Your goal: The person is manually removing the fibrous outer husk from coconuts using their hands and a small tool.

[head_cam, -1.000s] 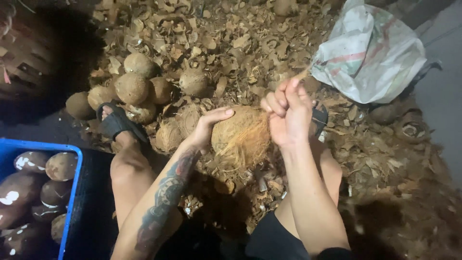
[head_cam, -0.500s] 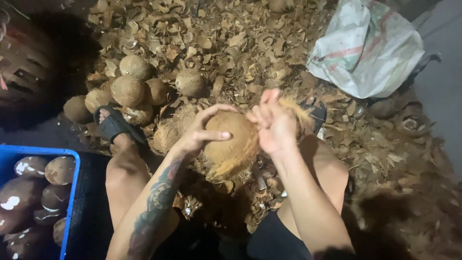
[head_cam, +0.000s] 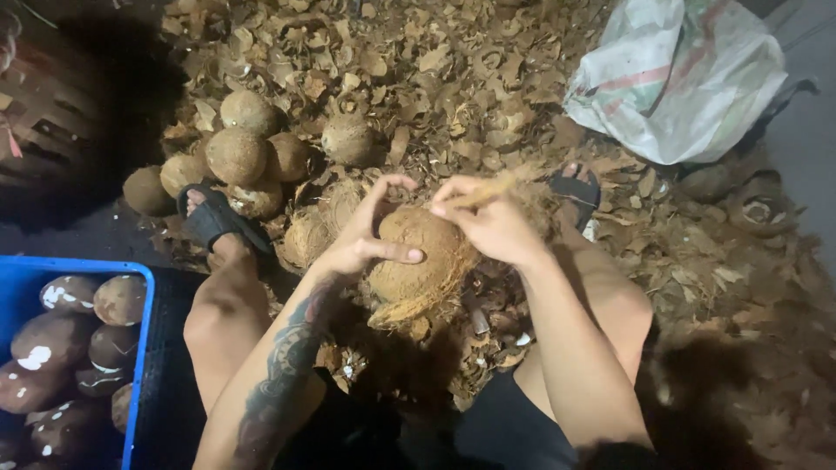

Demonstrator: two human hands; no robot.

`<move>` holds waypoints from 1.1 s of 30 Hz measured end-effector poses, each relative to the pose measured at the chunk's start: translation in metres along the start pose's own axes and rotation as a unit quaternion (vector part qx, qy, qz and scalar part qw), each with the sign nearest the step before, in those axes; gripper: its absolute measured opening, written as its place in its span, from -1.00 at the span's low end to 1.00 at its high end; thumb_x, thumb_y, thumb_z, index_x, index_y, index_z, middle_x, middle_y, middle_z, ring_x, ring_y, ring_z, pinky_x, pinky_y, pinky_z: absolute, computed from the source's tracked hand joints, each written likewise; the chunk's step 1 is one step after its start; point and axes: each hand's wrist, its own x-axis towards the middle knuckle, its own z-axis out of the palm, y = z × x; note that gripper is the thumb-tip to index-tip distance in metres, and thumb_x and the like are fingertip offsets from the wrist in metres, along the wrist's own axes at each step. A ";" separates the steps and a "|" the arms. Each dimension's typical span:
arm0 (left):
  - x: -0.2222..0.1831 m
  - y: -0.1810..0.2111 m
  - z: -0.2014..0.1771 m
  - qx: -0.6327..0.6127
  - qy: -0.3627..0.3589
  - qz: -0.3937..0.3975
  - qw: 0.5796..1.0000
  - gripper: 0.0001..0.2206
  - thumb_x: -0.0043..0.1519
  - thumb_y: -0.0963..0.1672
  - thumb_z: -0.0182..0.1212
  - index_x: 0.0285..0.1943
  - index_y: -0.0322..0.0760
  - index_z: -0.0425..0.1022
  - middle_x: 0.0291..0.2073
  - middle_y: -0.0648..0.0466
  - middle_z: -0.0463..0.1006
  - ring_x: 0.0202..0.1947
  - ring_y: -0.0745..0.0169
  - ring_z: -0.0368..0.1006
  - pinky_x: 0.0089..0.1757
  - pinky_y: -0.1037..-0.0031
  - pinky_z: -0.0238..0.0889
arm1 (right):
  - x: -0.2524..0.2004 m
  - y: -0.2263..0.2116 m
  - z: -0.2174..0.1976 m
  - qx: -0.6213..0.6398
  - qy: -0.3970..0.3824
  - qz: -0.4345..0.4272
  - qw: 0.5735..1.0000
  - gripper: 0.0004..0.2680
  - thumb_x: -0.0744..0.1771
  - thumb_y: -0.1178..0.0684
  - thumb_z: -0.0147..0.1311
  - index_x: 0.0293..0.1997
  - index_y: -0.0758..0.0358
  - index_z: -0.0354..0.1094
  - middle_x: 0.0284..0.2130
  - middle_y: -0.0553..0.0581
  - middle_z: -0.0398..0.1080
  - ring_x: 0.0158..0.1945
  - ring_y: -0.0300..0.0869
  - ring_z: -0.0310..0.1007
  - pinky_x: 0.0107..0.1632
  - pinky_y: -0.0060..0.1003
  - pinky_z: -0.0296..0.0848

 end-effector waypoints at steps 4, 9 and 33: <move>-0.015 0.037 0.014 0.022 -0.003 0.023 0.999 -0.02 -0.19 -0.03 0.70 0.43 -0.27 0.18 0.27 -0.31 0.22 0.32 -0.45 0.22 0.25 -0.21 0.22 | -0.005 0.052 -0.001 0.152 0.145 -0.002 0.978 -0.95 0.38 0.24 0.12 -0.14 0.20 0.41 -0.18 0.16 0.37 -0.18 -0.18 0.41 -0.19 -0.33 0.54; -0.023 0.046 0.020 -0.093 0.066 0.069 0.991 -0.08 -0.18 0.01 0.52 0.44 -0.22 0.20 0.32 -0.23 0.17 0.26 -0.37 0.29 0.19 -0.21 0.39 | -0.008 0.060 -0.054 0.276 0.320 0.054 0.905 -0.92 0.48 0.18 -0.15 -0.13 0.16 0.22 -0.45 -0.21 -0.11 -0.53 -0.45 0.06 -0.43 -0.54 0.12; -0.003 0.068 0.015 -0.484 0.359 0.090 0.793 -0.27 0.16 0.19 0.31 0.44 -0.17 0.38 0.34 -0.14 0.49 0.34 -0.34 0.40 0.38 -0.27 0.14 | -0.002 0.021 0.008 -0.169 0.127 -0.047 0.976 -0.47 0.40 -0.14 0.19 0.44 0.45 0.10 0.31 0.56 0.16 0.37 0.40 0.22 0.26 0.22 0.47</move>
